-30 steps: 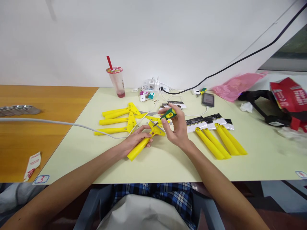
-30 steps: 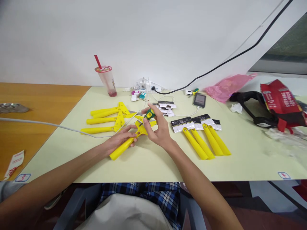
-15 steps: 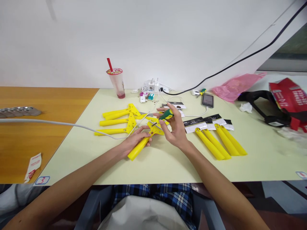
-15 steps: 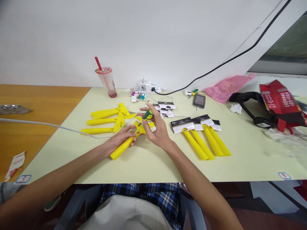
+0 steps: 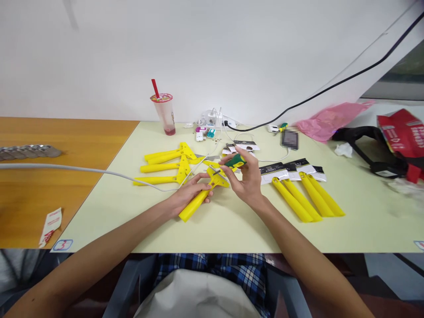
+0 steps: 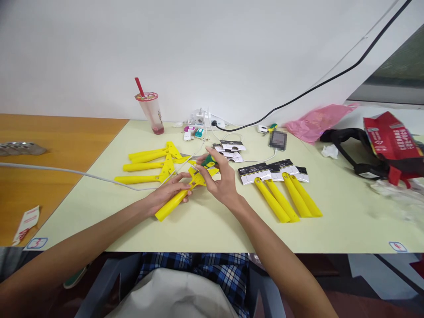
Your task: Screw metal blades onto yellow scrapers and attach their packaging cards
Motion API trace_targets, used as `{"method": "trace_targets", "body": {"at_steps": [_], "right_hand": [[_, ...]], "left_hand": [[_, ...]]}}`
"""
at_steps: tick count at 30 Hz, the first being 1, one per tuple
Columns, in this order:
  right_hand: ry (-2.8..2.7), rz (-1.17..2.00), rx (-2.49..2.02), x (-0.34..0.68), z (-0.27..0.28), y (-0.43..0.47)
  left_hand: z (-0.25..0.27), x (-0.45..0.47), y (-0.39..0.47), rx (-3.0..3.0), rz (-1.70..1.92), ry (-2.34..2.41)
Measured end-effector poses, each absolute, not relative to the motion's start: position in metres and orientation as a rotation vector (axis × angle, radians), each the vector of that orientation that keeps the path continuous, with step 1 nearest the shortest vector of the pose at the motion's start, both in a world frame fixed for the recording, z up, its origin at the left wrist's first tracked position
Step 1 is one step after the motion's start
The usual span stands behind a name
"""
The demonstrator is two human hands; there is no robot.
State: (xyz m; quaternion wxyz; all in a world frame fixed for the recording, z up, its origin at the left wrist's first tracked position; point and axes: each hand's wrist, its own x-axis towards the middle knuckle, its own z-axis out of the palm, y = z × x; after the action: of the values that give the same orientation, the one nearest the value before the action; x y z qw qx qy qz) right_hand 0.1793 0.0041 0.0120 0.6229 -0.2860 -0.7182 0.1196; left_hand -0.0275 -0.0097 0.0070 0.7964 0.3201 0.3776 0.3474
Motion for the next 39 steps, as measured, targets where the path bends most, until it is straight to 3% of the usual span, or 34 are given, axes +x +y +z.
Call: {"method": "trace_targets", "body": {"at_steps": [3, 9, 15, 20, 25, 30, 36, 39], "right_hand": [[-1.638, 0.184, -0.672, 0.1804, 0.0129, 0.0053], [-1.630, 0.434, -0.650, 0.1804, 0.0140, 0.0058], [-1.645, 0.252, -0.706, 0.1814, 0.0107, 0.0079], [-1.654, 0.461, -0.630, 0.1786, 0.0135, 0.0043], [-1.630, 0.286, -0.696, 0.1796, 0.0134, 0.0044], [-1.632, 0.498, -0.641, 0.1791, 0.0132, 0.0041], [-1.612, 0.300, -0.740, 0.1789, 0.0112, 0.0037], [-1.632, 0.385, -0.710, 0.1786, 0.0119, 0.0035]], "left_hand": [[0.0044, -0.0276, -0.0088, 0.687, 0.740, 0.811], [0.0026, -0.0282, -0.0057, 0.673, 0.760, 0.815], [0.0056, -0.0288, -0.0067, 0.681, 0.756, 0.815], [0.0060, -0.0289, -0.0072, 0.675, 0.766, 0.820], [0.0022, -0.0298, -0.0074, 0.701, 0.747, 0.798], [0.0017, -0.0292, -0.0076, 0.686, 0.759, 0.807], [0.0039, -0.0289, -0.0107, 0.692, 0.740, 0.783], [0.0040, -0.0291, -0.0110, 0.703, 0.732, 0.793]]}}
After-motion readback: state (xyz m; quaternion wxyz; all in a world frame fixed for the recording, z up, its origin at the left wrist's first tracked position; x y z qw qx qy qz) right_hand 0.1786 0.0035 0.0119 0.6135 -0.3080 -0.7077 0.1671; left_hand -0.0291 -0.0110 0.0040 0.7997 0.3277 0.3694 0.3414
